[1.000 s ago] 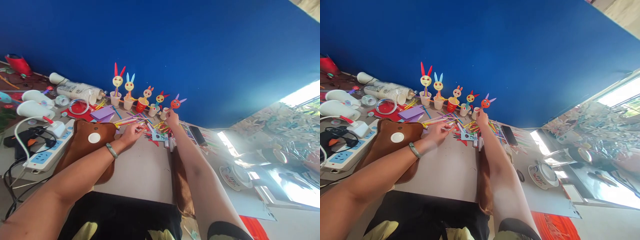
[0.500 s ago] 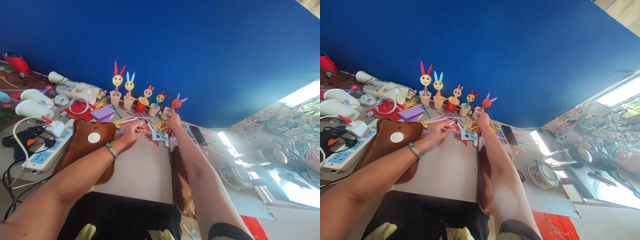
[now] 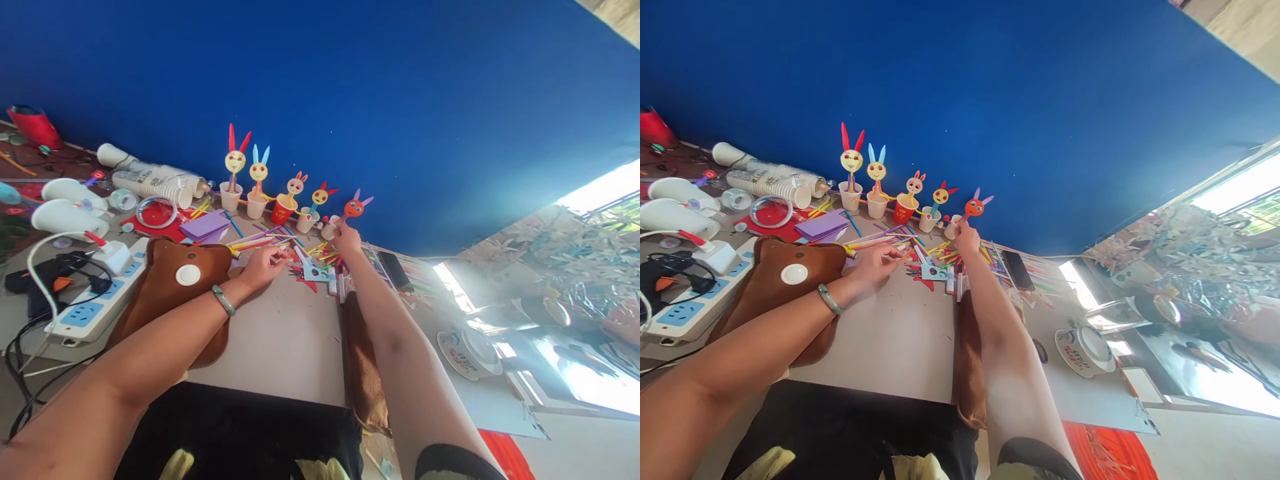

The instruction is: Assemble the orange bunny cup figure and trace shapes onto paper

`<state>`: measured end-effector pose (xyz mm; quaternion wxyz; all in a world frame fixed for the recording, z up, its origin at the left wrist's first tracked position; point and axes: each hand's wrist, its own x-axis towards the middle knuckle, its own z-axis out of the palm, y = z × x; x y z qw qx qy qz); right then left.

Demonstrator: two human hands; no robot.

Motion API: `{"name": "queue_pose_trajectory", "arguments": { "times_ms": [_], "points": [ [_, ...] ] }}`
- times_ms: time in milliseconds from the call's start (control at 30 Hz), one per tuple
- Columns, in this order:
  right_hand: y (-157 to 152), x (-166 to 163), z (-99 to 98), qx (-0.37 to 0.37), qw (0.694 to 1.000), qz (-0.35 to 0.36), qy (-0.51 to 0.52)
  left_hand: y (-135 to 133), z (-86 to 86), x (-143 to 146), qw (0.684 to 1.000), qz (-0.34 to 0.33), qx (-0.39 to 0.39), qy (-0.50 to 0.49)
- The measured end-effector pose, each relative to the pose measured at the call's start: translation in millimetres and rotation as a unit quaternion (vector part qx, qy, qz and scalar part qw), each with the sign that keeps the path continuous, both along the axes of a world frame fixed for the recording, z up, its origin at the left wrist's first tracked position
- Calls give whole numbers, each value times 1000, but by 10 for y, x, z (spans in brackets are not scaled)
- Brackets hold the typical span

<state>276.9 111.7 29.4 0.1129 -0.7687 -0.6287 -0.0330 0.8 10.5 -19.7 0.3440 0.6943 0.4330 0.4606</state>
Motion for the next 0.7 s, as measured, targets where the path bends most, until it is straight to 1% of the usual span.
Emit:
{"name": "queue_pose_trajectory", "arguments": {
  "times_ms": [200,367,567,700],
  "points": [
    [89,-160,-1,-4,1000,-9,-30,-12,17,-13,1000,7,-4,11],
    [137,-292,40,-11,999,-23,-44,-45,79,-19,1000,14,-1,22],
    [178,-390,112,-23,998,-8,-63,-123,166,-28,999,15,-24,26],
    [164,-382,127,-32,996,-1,-80,-159,199,-37,999,24,-7,26]
  ]
}}
